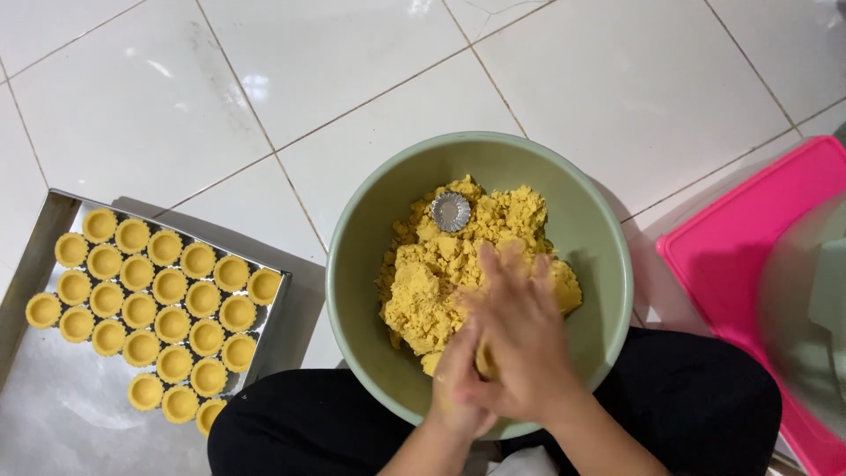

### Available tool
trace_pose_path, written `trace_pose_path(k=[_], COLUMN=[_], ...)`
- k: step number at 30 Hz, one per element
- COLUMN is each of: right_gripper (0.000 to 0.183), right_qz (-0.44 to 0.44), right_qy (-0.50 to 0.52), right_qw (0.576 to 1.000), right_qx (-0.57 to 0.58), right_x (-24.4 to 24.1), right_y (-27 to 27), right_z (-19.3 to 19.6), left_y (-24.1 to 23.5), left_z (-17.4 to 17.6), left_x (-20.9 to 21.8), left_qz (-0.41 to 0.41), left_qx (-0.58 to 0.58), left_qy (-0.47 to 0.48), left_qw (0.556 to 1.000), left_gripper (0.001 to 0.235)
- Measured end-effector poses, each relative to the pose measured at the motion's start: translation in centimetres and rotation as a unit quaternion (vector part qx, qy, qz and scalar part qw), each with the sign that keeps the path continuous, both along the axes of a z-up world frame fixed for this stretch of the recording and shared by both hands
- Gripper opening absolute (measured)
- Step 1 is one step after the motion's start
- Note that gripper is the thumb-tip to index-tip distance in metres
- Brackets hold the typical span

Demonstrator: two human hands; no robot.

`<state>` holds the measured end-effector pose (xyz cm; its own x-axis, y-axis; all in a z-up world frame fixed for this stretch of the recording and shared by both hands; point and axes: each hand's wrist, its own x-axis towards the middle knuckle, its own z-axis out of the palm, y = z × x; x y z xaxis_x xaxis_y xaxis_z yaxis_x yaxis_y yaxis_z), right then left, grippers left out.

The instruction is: Forming tart shells by rolling dough into balls and pressing them into metal molds on a baking tray.

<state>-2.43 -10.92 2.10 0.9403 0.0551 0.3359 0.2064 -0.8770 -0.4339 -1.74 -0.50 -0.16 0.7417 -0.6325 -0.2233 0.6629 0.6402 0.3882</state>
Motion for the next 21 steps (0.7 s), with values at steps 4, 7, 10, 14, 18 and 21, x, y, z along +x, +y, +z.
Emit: trace_pose_path(k=[4, 7, 10, 14, 18, 21], right_gripper=[0.063, 0.085, 0.086, 0.092, 0.065, 0.082], right_qz=[0.036, 0.030, -0.016, -0.026, -0.034, -0.037], right_qy=[-0.075, 0.035, -0.025, 0.025, 0.052, -0.026], right_qw=[0.961, 0.995, 0.979, 0.971, 0.892, 0.973], right_qx=[0.262, 0.086, 0.199, 0.236, 0.448, 0.228], right_x=[0.6, 0.3, 0.3, 0.9, 0.1, 1.0], right_y=[-0.1, -0.1, -0.6, -0.1, -0.4, 0.5], right_z=[1.8, 1.9, 2.3, 3.0, 2.1, 2.0], left_y=[-0.2, -0.1, -0.2, -0.2, 0.2, -0.3], left_z=[1.1, 1.1, 0.3, 0.7, 0.3, 0.4], left_x=[1.4, 1.0, 1.5, 1.3, 1.1, 0.7], left_qz=[0.017, 0.030, 0.029, 0.024, 0.043, 0.038], left_qx=[-0.065, 0.032, -0.178, -0.199, -0.166, -0.128], left_qy=[0.072, 0.036, 0.083, 0.103, 0.124, 0.077], left_qw=[0.995, 0.998, 0.980, 0.974, 0.977, 0.988], left_gripper=[0.078, 0.070, 0.068, 0.064, 0.065, 0.061])
